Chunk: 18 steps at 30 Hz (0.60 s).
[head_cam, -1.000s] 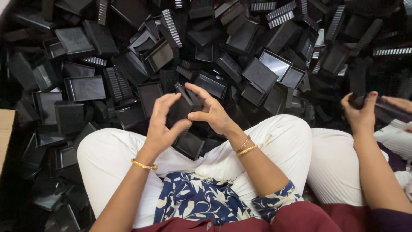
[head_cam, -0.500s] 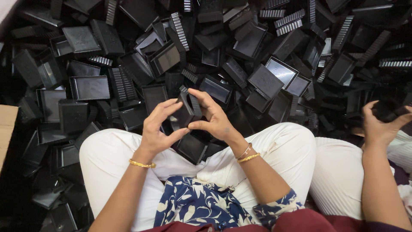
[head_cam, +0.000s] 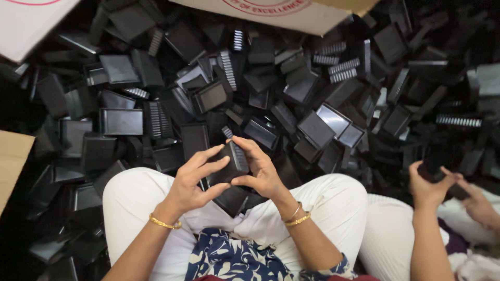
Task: The person sits on the floor amid a large pile of black plastic boxes, picks up boxes one at a time, opens and closes the lids, and tosses them back onto the pile. Other people nearby handle boxes from the same pile.
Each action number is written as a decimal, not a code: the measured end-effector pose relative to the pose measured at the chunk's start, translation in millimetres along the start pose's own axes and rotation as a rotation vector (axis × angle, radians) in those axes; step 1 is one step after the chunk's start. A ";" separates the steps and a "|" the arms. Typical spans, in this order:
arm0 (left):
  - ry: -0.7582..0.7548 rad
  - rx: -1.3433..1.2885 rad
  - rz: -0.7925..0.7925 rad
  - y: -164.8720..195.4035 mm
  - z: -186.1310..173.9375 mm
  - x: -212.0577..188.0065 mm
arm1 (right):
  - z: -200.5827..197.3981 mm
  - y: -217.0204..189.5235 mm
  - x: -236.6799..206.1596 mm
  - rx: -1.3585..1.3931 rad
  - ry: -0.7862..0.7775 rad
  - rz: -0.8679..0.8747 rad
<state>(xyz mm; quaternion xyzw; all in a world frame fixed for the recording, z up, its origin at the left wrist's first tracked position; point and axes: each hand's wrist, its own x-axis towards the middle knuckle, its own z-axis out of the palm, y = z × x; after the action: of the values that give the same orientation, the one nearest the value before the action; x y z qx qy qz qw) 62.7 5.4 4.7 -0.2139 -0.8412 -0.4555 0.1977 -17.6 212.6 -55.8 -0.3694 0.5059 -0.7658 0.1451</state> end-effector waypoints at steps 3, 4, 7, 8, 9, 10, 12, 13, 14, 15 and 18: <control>0.071 0.113 0.077 12.1 -3.2 -1.7 | 17.4 -4.9 3.5 0.128 0.092 0.085; 0.093 0.164 0.114 15.6 -4.0 -2.5 | 24.4 -7.4 4.8 0.301 0.157 0.088; 0.251 0.305 0.236 23.8 -7.0 -2.0 | 46.3 -19.4 9.3 0.677 0.295 0.146; 0.280 0.326 0.224 25.9 -8.6 -0.7 | 53.4 -24.6 10.7 0.719 0.298 0.193; 0.308 0.349 0.210 27.9 -11.0 0.9 | 59.1 -29.9 12.9 0.764 0.301 0.241; 0.334 0.372 0.195 29.8 -13.5 2.7 | 62.6 -35.1 15.3 0.638 0.302 0.272; 0.357 0.218 0.010 34.2 -19.6 5.9 | 65.9 -44.0 19.5 0.380 0.298 0.327; 0.367 0.139 -0.081 36.7 -22.9 7.0 | 66.1 -46.5 21.4 0.214 0.265 0.272; 0.348 0.114 -0.083 39.5 -26.8 7.4 | 66.3 -47.9 22.3 0.049 0.232 0.214; 0.329 0.088 -0.083 42.2 -30.7 7.5 | 66.6 -47.6 22.6 -0.116 0.198 0.154; 0.260 -0.063 -0.140 49.9 -43.4 7.8 | 69.8 -41.5 19.1 0.068 0.258 0.007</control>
<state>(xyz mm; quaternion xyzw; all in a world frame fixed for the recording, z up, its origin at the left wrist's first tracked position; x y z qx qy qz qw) 89.1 -5.5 64.8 -0.1003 -0.8067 -0.5181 0.2660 25.4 173.0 3.8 -0.2611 0.4953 -0.8232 0.0938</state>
